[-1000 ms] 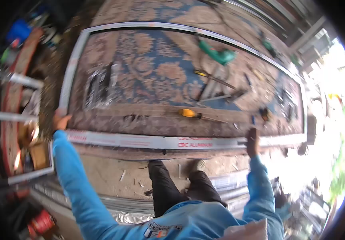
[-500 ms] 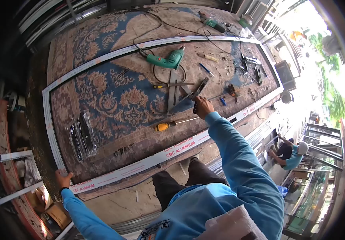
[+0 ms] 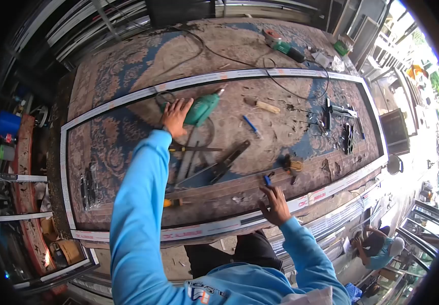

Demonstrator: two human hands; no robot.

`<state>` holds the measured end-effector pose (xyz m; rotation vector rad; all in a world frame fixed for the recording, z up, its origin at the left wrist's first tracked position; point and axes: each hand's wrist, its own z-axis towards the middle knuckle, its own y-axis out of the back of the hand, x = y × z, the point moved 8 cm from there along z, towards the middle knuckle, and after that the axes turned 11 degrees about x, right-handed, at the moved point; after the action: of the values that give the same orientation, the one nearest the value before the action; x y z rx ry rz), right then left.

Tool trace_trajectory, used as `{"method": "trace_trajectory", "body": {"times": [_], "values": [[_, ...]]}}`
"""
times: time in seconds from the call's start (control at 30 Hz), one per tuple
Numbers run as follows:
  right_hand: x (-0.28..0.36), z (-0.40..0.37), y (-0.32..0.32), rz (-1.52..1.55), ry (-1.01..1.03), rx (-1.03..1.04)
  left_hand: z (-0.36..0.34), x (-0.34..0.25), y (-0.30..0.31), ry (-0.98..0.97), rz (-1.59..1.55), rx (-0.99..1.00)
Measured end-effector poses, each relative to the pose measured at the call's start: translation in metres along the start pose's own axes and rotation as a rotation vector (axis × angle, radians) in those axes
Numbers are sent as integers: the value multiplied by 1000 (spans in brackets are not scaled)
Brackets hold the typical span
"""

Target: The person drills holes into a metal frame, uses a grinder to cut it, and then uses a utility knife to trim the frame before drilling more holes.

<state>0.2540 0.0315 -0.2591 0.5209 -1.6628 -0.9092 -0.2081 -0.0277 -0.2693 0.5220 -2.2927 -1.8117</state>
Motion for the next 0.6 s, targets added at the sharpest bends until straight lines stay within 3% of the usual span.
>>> {"method": "trace_trajectory", "body": {"times": [0.1, 0.13, 0.23, 0.4, 0.43, 0.47, 0.6], "values": [[-49, -59, 32, -17, -32, 105, 57, 3, -14, 118, -26, 387], [-56, -68, 43, -51, -42, 159, 60, 4, -15, 29, -41, 286], [-72, -74, 43, -145, -22, 330, 38, -34, -1, 80, 66, 101], [-84, -91, 35, -210, 2, 255, -30, -124, 67, 36, -49, 38], [-89, -96, 31, -227, -6, 259, -54, -138, 78, 24, -90, 23], [-101, -100, 25, -246, -16, 264, -83, -156, 96, -49, -131, -102], [-122, -95, 24, -434, -9, 313, -224, -231, 175, -34, -599, -442]]}}
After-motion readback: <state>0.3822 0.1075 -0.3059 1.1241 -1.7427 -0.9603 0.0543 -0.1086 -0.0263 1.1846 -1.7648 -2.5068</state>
